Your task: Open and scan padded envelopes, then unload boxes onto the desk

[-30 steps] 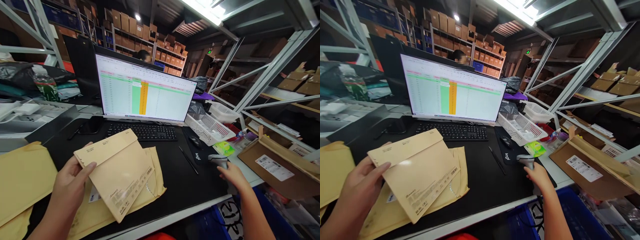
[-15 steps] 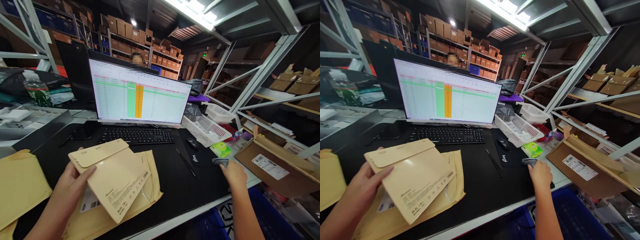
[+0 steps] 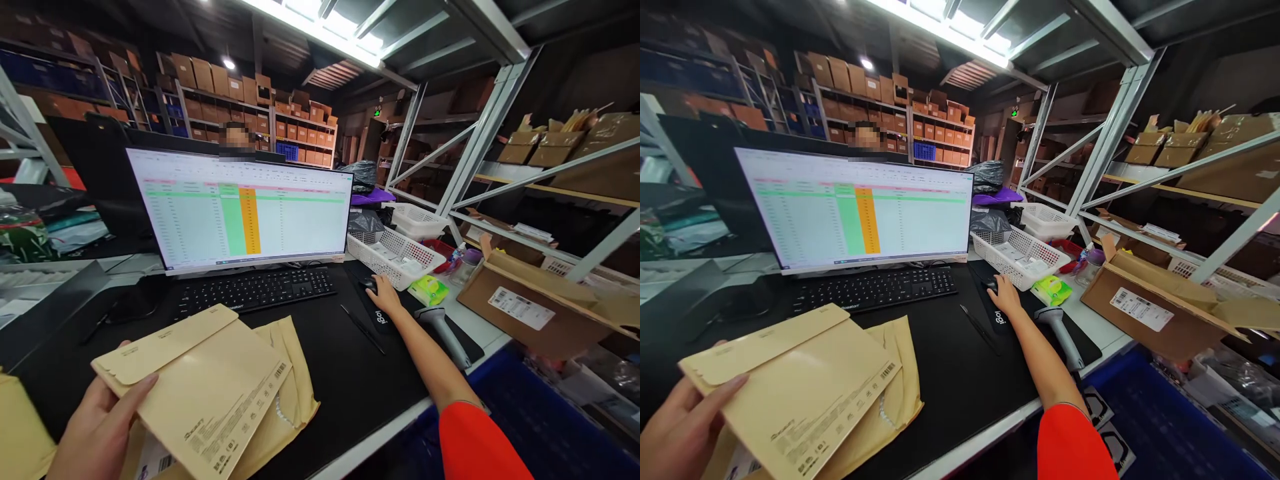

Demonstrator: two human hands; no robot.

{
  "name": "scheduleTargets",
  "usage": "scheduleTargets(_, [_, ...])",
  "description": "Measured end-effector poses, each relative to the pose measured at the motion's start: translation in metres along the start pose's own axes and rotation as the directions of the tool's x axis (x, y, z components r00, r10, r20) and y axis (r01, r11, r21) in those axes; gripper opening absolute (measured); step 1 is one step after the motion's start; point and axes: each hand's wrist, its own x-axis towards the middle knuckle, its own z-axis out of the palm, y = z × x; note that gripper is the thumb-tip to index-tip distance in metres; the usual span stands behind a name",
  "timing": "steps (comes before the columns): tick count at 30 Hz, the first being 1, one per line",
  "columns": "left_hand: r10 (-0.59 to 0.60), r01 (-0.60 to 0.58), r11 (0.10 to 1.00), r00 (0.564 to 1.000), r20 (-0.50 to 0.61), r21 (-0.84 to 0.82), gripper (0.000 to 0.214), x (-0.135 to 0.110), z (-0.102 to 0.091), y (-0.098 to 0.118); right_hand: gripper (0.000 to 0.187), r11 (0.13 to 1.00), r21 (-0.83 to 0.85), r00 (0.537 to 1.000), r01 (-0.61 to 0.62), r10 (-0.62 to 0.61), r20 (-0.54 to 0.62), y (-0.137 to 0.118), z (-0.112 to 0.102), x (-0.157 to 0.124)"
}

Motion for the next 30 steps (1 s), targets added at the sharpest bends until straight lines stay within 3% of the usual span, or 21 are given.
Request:
scheduleTargets(4, [-0.129, 0.128, 0.99, 0.991, -0.029, -0.052, 0.069, -0.001, 0.002, 0.005, 0.062, 0.998, 0.063, 1.0, 0.01, -0.009, -0.022, 0.012, 0.014, 0.002])
scheduleTargets(8, [-0.207, 0.179, 0.942, 0.976, -0.073, -0.285, 0.054, -0.009, 0.008, 0.011, 0.059, 0.993, 0.097, 0.997, 0.069, -0.064, -0.053, 0.022, 0.021, 0.002])
scheduleTargets(15, [-0.098, 0.046, 0.909, 0.99, -0.106, -0.415, 0.075, -0.015, 0.007, 0.018, 0.059, 0.984, 0.145, 0.994, 0.102, -0.094, -0.062, 0.033, 0.031, 0.001])
scheduleTargets(21, [-0.123, 0.053, 0.846, 0.988, -0.098, -0.531, 0.061, -0.017, 0.006, 0.021, 0.059, 0.985, 0.144, 0.995, 0.097, -0.091, -0.048, 0.039, 0.035, 0.001])
scheduleTargets(30, [-0.03, -0.001, 0.869, 0.998, -0.054, -0.495, 0.057, -0.026, 0.009, 0.023, 0.062, 0.988, 0.106, 0.993, 0.116, -0.112, -0.041, 0.051, 0.044, 0.005])
